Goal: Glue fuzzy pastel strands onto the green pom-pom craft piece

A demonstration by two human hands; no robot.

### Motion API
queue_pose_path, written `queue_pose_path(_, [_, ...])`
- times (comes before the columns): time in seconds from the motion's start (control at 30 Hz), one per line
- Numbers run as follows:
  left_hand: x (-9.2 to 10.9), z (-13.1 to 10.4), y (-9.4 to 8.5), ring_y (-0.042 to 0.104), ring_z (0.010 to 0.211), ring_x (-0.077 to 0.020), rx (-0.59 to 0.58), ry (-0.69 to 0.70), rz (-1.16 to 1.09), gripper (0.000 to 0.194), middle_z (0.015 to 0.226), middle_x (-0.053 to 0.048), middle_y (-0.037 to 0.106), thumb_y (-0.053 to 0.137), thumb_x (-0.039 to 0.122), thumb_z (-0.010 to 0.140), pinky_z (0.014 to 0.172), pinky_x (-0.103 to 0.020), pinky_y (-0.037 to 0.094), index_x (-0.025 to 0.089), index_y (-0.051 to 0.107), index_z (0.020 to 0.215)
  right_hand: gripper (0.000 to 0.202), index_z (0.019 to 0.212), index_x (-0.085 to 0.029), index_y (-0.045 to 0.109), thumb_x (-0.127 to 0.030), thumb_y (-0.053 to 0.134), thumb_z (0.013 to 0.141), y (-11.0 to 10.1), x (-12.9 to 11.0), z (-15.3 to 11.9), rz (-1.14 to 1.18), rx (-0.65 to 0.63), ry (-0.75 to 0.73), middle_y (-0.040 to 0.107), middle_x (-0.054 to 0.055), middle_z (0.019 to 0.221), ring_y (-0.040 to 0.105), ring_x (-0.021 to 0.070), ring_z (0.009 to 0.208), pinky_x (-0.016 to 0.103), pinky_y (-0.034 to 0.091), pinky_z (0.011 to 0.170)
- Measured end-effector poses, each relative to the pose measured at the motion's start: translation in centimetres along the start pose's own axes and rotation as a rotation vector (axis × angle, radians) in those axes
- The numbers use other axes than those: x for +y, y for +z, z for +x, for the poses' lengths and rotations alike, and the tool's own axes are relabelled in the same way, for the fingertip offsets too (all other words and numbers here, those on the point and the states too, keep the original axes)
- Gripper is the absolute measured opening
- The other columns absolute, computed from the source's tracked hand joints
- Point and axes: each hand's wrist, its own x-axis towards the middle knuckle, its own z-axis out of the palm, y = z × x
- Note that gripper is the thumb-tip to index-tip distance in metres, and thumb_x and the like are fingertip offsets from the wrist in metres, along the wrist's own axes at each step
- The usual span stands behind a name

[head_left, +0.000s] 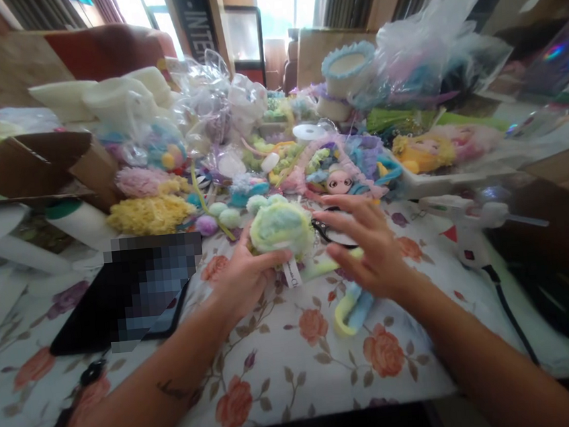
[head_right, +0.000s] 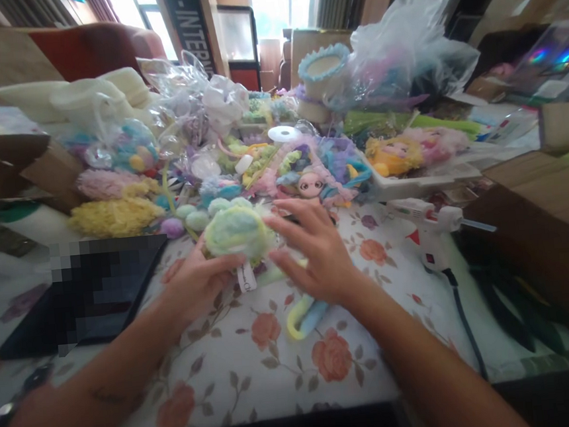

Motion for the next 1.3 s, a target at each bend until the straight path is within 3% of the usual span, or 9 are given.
queue_pose_path(0.1, [0.1, -0.2, -0.1, 0.074, 0.089, -0.0165, -0.05, 0.014, -0.015, 0.09, 0.104, 0.0, 0.08, 0.09, -0.004, 0.065, 0.082, -0.025, 0.058, 0.027, 0.062, 0.145, 0.049, 0.15, -0.028, 0.064, -0.05, 0.053, 0.108, 1.7, -0.8, -0.8, -0.122, -0.172, -0.189, 0.055, 0.013, 0.166, 0.043, 0.0368, 0.158, 0.058, 0.036, 0.128])
queue_pose_path(0.2, [0.1, -0.2, -0.2, 0.075, 0.087, -0.0158, -0.055, 0.011, -0.028, 0.09, 0.105, -0.001, 0.081, 0.089, -0.005, 0.066, 0.081, -0.025, 0.057, 0.027, 0.062, 0.145, 0.047, 0.149, -0.028, 0.065, -0.05, 0.053, 0.109, 2.5, -0.5, -1.3, -0.181, -0.248, -0.26, 0.053, 0.011, 0.168, 0.039, 0.0339, 0.162, 0.057, 0.03, 0.131])
queue_pose_path(0.53, [0.1, -0.1, 0.0, 0.075, 0.096, -0.0201, 0.043, 0.035, -0.009, 0.095, 0.111, -0.004, 0.08, 0.087, -0.009, 0.062, 0.085, -0.03, 0.058, 0.021, 0.057, 0.147, 0.031, 0.116, -0.02, 0.076, -0.04, 0.054, 0.107, 2.3, -0.5, -1.3, -0.075, -0.066, -0.266, 0.066, 0.019, 0.151, 0.057, 0.0349, 0.146, 0.052, 0.046, 0.12])
queue_pose_path(0.6, [0.0, -0.2, 0.0, 0.074, 0.095, -0.0198, 0.046, 0.047, 0.007, 0.097, 0.11, -0.004, 0.08, 0.088, -0.008, 0.062, 0.085, -0.03, 0.057, 0.022, 0.055, 0.148, 0.031, 0.12, -0.022, 0.076, -0.041, 0.054, 0.107, 2.4, -0.6, -1.3, -0.084, -0.051, -0.249, 0.066, 0.018, 0.151, 0.058, 0.0349, 0.145, 0.053, 0.046, 0.119])
queue_pose_path(0.77, [-0.2, -0.3, -0.1, 0.074, 0.095, -0.0191, 0.039, 0.087, 0.031, 0.094, 0.11, -0.002, 0.079, 0.091, -0.004, 0.061, 0.083, -0.028, 0.056, 0.025, 0.059, 0.144, 0.039, 0.139, -0.027, 0.07, -0.044, 0.055, 0.107, 2.7, -0.4, -1.4, -0.155, -0.181, -0.21, 0.058, 0.013, 0.163, 0.05, 0.0364, 0.152, 0.056, 0.041, 0.122])
queue_pose_path(1.0, [-0.3, 0.0, -0.3, 0.073, 0.104, -0.0209, 0.048, 0.133, 0.037, 0.102, 0.113, -0.001, 0.077, 0.093, -0.002, 0.056, 0.09, -0.03, 0.056, 0.028, 0.059, 0.147, 0.026, 0.12, -0.025, 0.076, -0.034, 0.058, 0.103, 2.6, -0.1, -1.3, -0.134, -0.069, -0.236, 0.07, 0.014, 0.148, 0.062, 0.0361, 0.14, 0.055, 0.047, 0.115])
queue_pose_path(1.13, [-0.4, 0.0, -0.3, 0.073, 0.104, -0.0216, 0.028, 0.144, 0.056, 0.101, 0.116, -0.002, 0.077, 0.095, 0.001, 0.057, 0.089, -0.031, 0.056, 0.029, 0.059, 0.147, 0.031, 0.126, -0.024, 0.075, -0.035, 0.057, 0.103, 2.5, -0.6, -1.3, -0.122, -0.025, -0.266, 0.07, 0.016, 0.147, 0.063, 0.0354, 0.139, 0.053, 0.049, 0.114])
queue_pose_path(1.3, [-0.4, -0.1, -0.1, 0.073, 0.105, -0.0194, 0.0, 0.126, 0.019, 0.091, 0.119, -0.003, 0.078, 0.094, 0.001, 0.061, 0.089, -0.028, 0.056, 0.025, 0.06, 0.141, 0.039, 0.14, -0.026, 0.07, -0.04, 0.057, 0.105, 2.7, -0.8, -1.3, -0.182, -0.171, -0.247, 0.058, 0.014, 0.164, 0.05, 0.036, 0.153, 0.056, 0.039, 0.123])
